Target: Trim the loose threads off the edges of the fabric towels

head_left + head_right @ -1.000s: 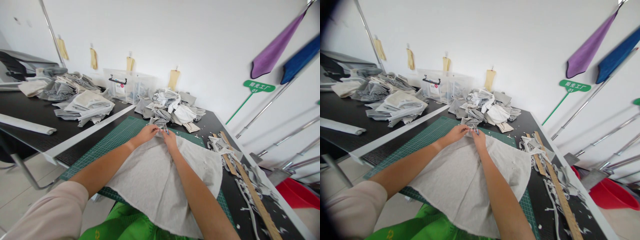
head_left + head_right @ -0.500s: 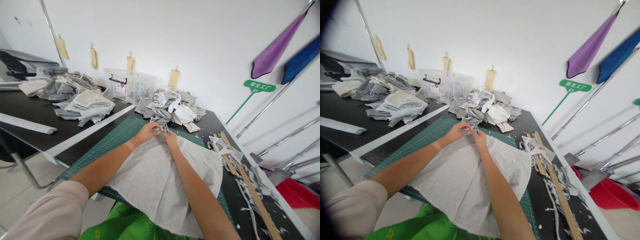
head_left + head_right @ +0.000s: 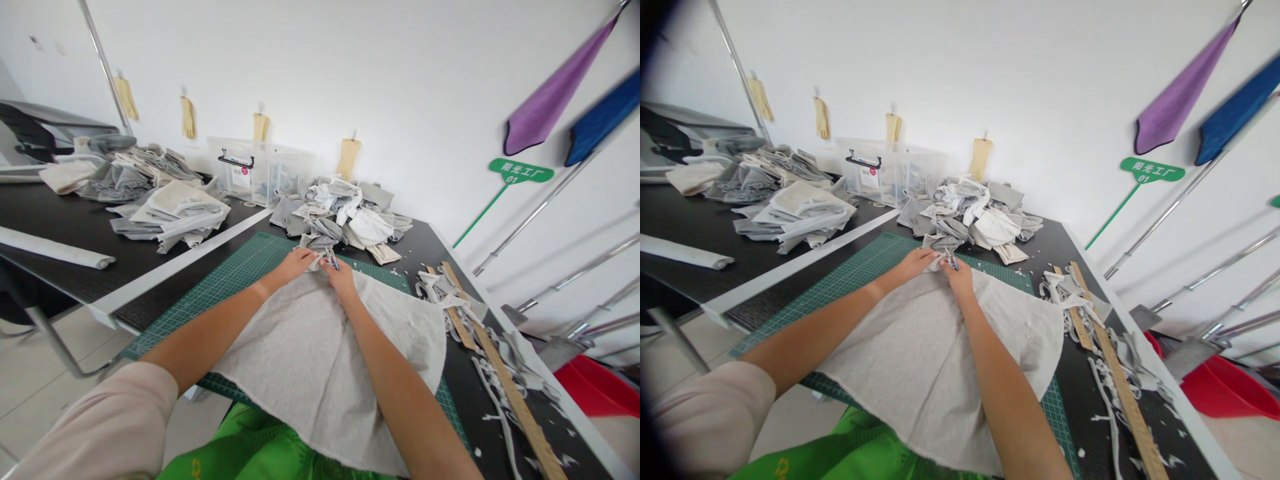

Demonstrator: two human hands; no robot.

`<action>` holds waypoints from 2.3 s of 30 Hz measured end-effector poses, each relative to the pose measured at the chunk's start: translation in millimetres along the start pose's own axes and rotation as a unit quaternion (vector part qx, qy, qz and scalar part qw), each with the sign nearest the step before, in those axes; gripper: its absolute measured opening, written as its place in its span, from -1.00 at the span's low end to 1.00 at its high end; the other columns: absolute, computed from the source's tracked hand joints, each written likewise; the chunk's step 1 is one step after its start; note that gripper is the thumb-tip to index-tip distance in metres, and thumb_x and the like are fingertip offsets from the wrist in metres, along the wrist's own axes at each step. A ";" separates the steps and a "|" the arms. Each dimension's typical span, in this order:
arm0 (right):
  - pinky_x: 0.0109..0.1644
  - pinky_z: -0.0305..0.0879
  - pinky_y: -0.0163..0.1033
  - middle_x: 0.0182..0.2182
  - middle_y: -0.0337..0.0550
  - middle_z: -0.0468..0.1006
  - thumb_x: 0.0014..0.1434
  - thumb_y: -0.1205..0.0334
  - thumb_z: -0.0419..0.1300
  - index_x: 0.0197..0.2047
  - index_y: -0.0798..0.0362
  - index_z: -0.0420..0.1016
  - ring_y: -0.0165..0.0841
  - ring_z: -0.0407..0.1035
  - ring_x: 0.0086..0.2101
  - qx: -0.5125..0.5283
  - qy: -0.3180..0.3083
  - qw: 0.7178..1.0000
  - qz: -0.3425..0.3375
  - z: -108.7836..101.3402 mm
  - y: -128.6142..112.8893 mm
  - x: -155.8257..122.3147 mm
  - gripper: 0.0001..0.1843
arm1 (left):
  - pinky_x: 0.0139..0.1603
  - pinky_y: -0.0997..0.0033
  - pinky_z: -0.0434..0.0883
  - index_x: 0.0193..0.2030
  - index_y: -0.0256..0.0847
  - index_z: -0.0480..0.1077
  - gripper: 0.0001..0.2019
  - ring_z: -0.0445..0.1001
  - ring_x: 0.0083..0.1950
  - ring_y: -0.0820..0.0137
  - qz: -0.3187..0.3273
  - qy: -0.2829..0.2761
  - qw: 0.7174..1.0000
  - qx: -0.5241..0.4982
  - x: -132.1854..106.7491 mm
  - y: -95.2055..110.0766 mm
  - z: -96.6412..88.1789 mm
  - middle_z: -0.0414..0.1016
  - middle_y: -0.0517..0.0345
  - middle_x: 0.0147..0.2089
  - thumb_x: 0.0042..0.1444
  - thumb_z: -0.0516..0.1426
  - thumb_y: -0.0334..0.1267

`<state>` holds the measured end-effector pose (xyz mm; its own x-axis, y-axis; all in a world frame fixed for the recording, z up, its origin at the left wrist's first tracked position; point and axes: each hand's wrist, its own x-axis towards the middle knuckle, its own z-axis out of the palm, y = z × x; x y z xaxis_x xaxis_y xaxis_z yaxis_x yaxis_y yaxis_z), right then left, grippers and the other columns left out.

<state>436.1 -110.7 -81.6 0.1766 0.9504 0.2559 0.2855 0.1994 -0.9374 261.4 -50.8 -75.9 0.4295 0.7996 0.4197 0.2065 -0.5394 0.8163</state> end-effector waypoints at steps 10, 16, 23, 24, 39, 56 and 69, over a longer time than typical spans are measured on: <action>-0.35 0.18 -0.29 -0.54 -0.24 0.41 0.13 -0.27 0.21 -0.19 0.13 0.63 -0.37 0.23 -0.46 -0.031 0.007 0.999 0.001 -1.9 5.5 2.7 -0.42 | -0.08 0.36 0.42 -0.10 -0.27 0.59 -0.66 0.55 -0.14 0.30 0.030 0.006 1.000 0.000 2.0 -5.7 0.1 0.64 0.03 -0.15 0.28 0.16 -0.02; -0.32 0.22 -0.28 -0.53 -0.21 0.45 0.14 -0.25 0.20 -0.18 0.13 0.65 -0.33 0.30 -0.43 -0.047 0.017 0.999 -0.001 -3.1 6.7 4.3 -0.43 | -0.21 0.39 0.39 -0.11 -0.27 0.54 -0.62 0.54 -0.24 0.33 -0.002 -0.019 1.000 -0.018 -1.6 -0.2 2.6 0.62 0.05 -0.24 0.27 0.18 0.06; -0.31 0.24 -0.27 -0.52 -0.18 0.47 0.14 -0.20 0.21 -0.21 0.12 0.65 -0.30 0.33 -0.40 -0.060 0.020 0.998 -0.004 -3.3 8.2 6.2 -0.48 | -0.19 0.39 0.40 -0.13 -0.25 0.50 -0.71 0.52 -0.25 0.34 0.014 0.008 1.000 -0.004 0.8 -9.4 3.8 0.59 0.08 -0.26 0.22 0.24 -0.04; -0.30 0.24 -0.27 -0.52 -0.17 0.47 0.14 -0.19 0.21 -0.21 0.12 0.65 -0.30 0.33 -0.40 -0.060 0.021 0.998 -0.004 -3.2 8.2 6.1 -0.48 | -0.16 0.38 0.41 -0.14 -0.25 0.50 -0.72 0.53 -0.23 0.34 0.016 0.013 1.000 -0.011 1.9 -10.7 3.6 0.59 0.08 -0.24 0.19 0.26 -0.06; -0.25 0.29 -0.24 -0.49 -0.16 0.51 0.13 -0.14 0.22 -0.19 0.10 0.66 -0.27 0.37 -0.36 -0.072 0.024 0.997 -0.001 -3.9 7.6 5.6 -0.53 | -0.14 0.34 0.42 -0.11 -0.27 0.62 -0.57 0.55 -0.14 0.27 -0.132 -0.036 0.974 -0.181 -2.4 12.6 -12.6 0.66 -0.01 -0.11 -0.02 0.39 0.00; -0.27 0.25 -0.25 -0.50 -0.18 0.49 0.14 -0.18 0.20 -0.22 0.09 0.63 -0.28 0.34 -0.38 -0.066 0.038 0.997 -0.006 -3.0 10.7 5.5 -0.52 | -0.27 0.34 0.43 -0.09 -0.31 0.61 -0.56 0.57 -0.25 0.27 -0.145 -0.030 0.952 -0.269 -1.5 10.7 -17.6 0.66 -0.11 -0.15 0.08 0.35 0.06; -0.22 0.21 -0.25 -0.41 -0.20 0.57 0.18 -0.12 0.18 -0.27 0.04 0.59 -0.30 0.35 -0.38 -0.115 0.044 0.992 -0.037 -1.6 8.0 3.8 -0.61 | -0.13 0.39 0.37 -0.17 -0.29 0.61 -0.57 0.48 -0.19 0.35 -0.105 0.047 0.974 -0.195 -0.7 19.1 -16.0 0.63 0.06 -0.20 -0.02 0.40 0.04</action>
<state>440.6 -105.9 -87.8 0.2265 0.9086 0.3510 0.5063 0.1980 -0.8393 250.9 -57.5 -54.2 0.3279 0.9122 0.2457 -0.0763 -0.2336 0.9693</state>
